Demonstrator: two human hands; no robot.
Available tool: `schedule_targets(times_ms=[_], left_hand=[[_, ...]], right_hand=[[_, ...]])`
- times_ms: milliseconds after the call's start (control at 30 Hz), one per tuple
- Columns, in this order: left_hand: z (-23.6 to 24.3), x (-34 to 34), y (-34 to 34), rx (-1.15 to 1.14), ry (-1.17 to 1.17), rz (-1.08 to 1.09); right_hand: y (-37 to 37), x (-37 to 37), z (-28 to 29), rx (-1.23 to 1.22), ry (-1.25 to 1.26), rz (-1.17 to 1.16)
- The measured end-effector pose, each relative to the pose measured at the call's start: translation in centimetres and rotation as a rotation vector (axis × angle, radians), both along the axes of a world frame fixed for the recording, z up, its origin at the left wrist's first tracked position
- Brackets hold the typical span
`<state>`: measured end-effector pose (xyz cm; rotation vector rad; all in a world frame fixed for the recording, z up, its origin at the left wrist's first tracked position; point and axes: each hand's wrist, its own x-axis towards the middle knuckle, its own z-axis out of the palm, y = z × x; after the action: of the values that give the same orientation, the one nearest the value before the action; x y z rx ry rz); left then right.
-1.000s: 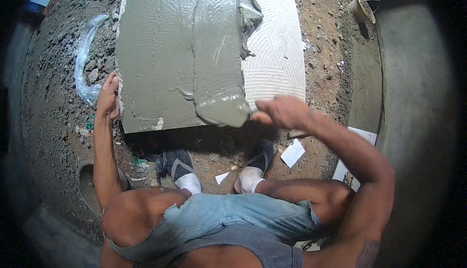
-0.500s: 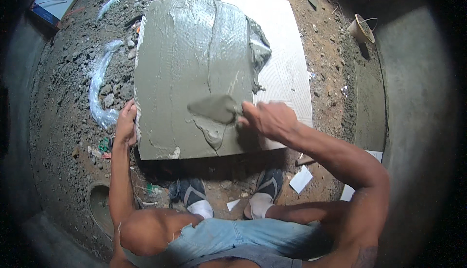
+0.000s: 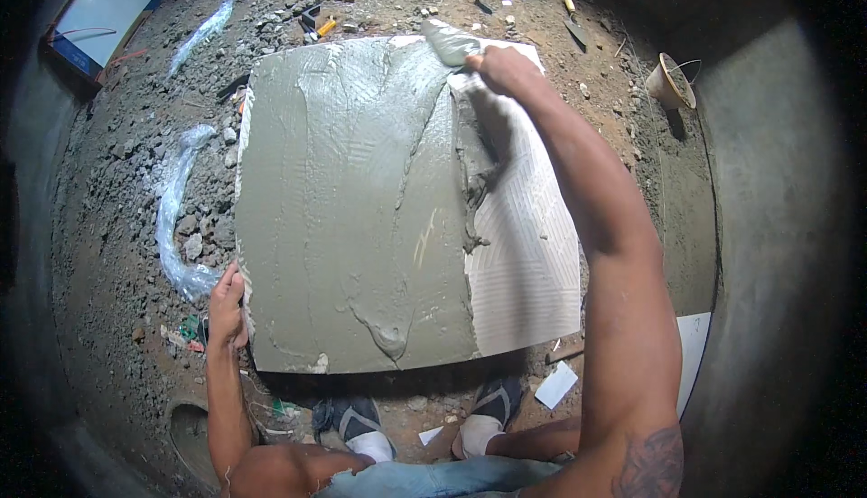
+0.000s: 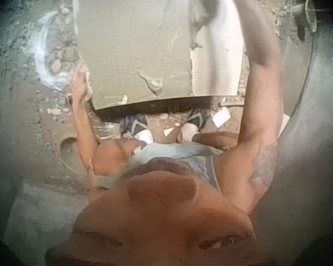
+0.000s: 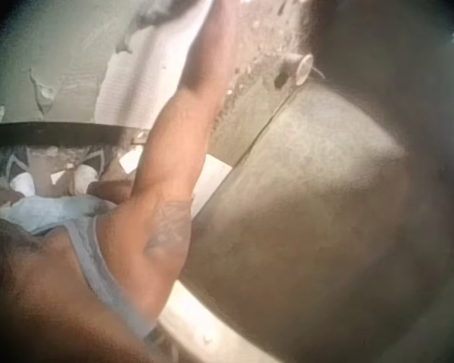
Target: The person uses an angle grinder to cut a tile, then scoops mortar from a bucket using a trowel and spreads it across the back of the tile.
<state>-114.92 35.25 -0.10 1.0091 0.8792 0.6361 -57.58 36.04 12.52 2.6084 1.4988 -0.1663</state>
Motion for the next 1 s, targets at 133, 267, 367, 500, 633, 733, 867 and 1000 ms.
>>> schedule_targets(times_ms=[133, 267, 367, 500, 633, 733, 867, 1000], left_hand=[[0.2, 0.2, 0.0, 0.037, 0.134, 0.043], [0.7, 0.3, 0.0, -0.049, 0.040, -0.003], [1.1, 0.4, 0.0, 0.011, 0.148, 0.018], [0.7, 0.5, -0.1, 0.034, 0.168, 0.034], [0.0, 0.1, 0.0, 0.020, 0.169, 0.032], [-0.1, -0.4, 0.6, 0.073, 0.243, -0.008], [-0.4, -0.9, 0.7, 0.058, 0.128, -0.076], [-0.8, -0.9, 0.7, 0.037, 0.150, -0.023]], right_hand=[[-1.0, 6.5, 1.3, 0.166, 0.211, -0.434], [-6.9, 5.4, 3.5, 0.279, 0.469, -0.312], [-12.2, -0.8, 4.2, 0.063, 0.421, -0.011], [-15.3, -5.6, 4.3, -0.411, 0.196, 0.186], [-12.2, -2.6, 2.8, -0.197, 0.152, 0.091], [-9.6, 1.6, 1.3, -0.093, 0.135, 0.006], [-9.1, 7.1, 0.7, 0.027, 0.145, -0.180], [-12.5, 11.7, 0.9, 0.139, 0.375, -0.593]])
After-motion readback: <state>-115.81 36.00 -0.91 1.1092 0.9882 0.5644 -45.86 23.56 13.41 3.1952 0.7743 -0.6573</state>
